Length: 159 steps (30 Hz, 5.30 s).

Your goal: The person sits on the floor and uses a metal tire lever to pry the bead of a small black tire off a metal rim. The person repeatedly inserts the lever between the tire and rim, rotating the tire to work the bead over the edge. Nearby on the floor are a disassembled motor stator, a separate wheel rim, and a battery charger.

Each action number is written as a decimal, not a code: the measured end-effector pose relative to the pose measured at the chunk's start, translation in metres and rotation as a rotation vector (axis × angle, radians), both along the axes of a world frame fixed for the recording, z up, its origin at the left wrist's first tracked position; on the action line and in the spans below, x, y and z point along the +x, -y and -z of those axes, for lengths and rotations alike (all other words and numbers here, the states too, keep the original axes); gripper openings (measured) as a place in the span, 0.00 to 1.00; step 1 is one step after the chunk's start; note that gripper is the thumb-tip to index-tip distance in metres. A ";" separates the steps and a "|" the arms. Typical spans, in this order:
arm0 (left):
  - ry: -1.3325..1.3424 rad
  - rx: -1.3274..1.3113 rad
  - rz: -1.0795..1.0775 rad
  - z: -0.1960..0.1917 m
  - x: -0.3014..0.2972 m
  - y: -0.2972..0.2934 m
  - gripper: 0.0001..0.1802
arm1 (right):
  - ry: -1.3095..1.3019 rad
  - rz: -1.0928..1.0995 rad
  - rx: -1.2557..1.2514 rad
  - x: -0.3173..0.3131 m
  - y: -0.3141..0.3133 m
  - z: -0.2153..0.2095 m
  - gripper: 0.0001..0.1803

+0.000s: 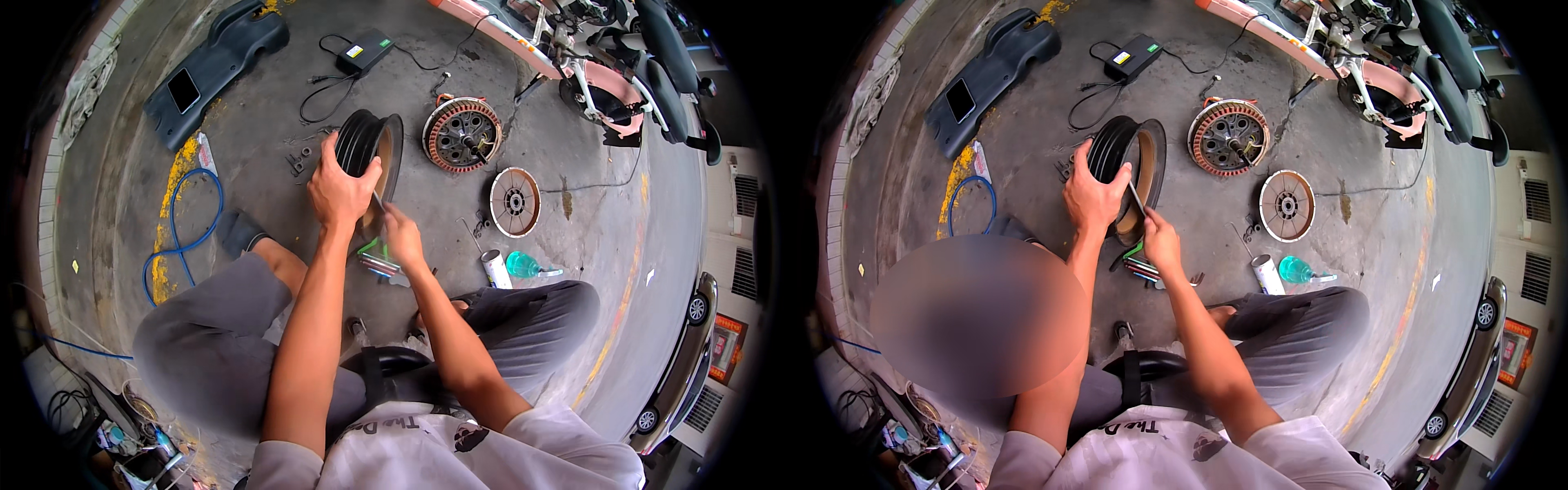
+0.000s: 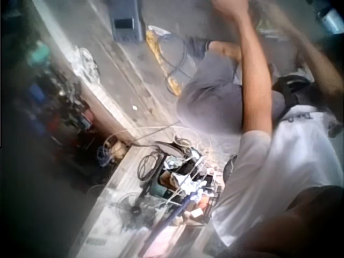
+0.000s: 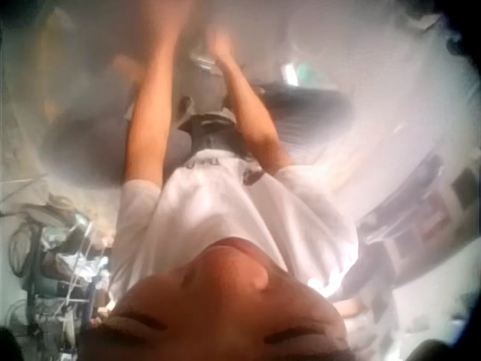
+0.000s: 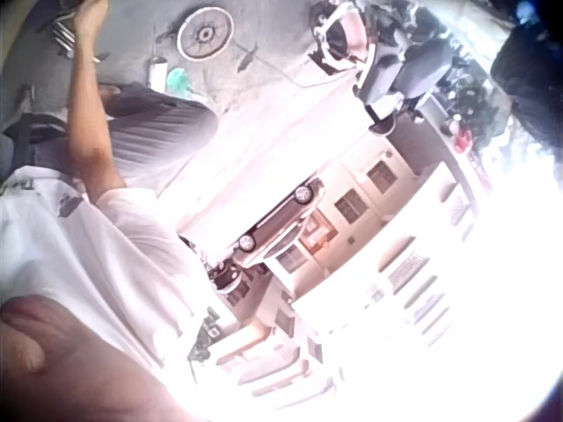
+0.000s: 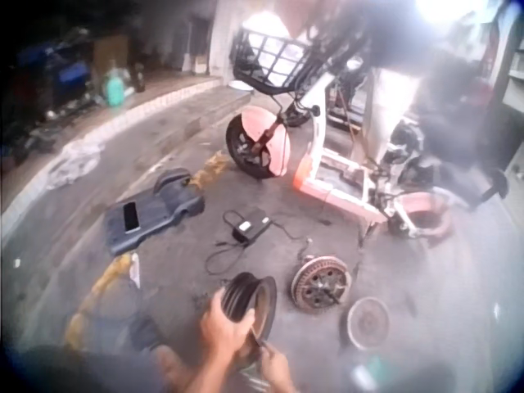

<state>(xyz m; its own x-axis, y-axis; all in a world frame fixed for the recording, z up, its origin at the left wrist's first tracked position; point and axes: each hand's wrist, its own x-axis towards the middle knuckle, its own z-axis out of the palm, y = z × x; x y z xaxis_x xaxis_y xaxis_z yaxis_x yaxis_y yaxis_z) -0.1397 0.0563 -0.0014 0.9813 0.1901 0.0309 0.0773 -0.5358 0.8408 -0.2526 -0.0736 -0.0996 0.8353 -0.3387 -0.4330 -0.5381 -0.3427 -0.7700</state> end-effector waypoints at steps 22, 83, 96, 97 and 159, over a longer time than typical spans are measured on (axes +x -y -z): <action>0.043 0.020 -0.065 0.013 -0.011 -0.003 0.43 | 0.129 -0.009 -0.105 -0.051 -0.025 -0.007 0.25; 0.058 0.095 -0.027 0.013 -0.020 0.017 0.46 | -0.160 -0.048 -0.181 0.010 -0.003 -0.005 0.22; 0.024 0.058 -0.166 0.014 -0.004 -0.008 0.43 | -0.026 -0.107 -0.172 -0.045 -0.008 -0.040 0.23; 0.035 0.061 -0.164 0.018 -0.007 -0.007 0.43 | -0.058 -0.092 -0.214 -0.024 -0.002 -0.026 0.23; 0.023 0.093 -0.088 0.008 -0.008 0.011 0.43 | -0.169 -0.094 -0.306 -0.005 -0.009 -0.030 0.24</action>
<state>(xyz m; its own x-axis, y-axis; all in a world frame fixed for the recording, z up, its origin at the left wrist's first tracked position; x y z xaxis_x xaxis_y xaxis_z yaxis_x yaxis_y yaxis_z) -0.1475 0.0451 -0.0089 0.9599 0.2703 0.0745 0.1086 -0.6034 0.7900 -0.2572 -0.0643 -0.0696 0.7944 -0.3991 -0.4579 -0.6041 -0.5979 -0.5269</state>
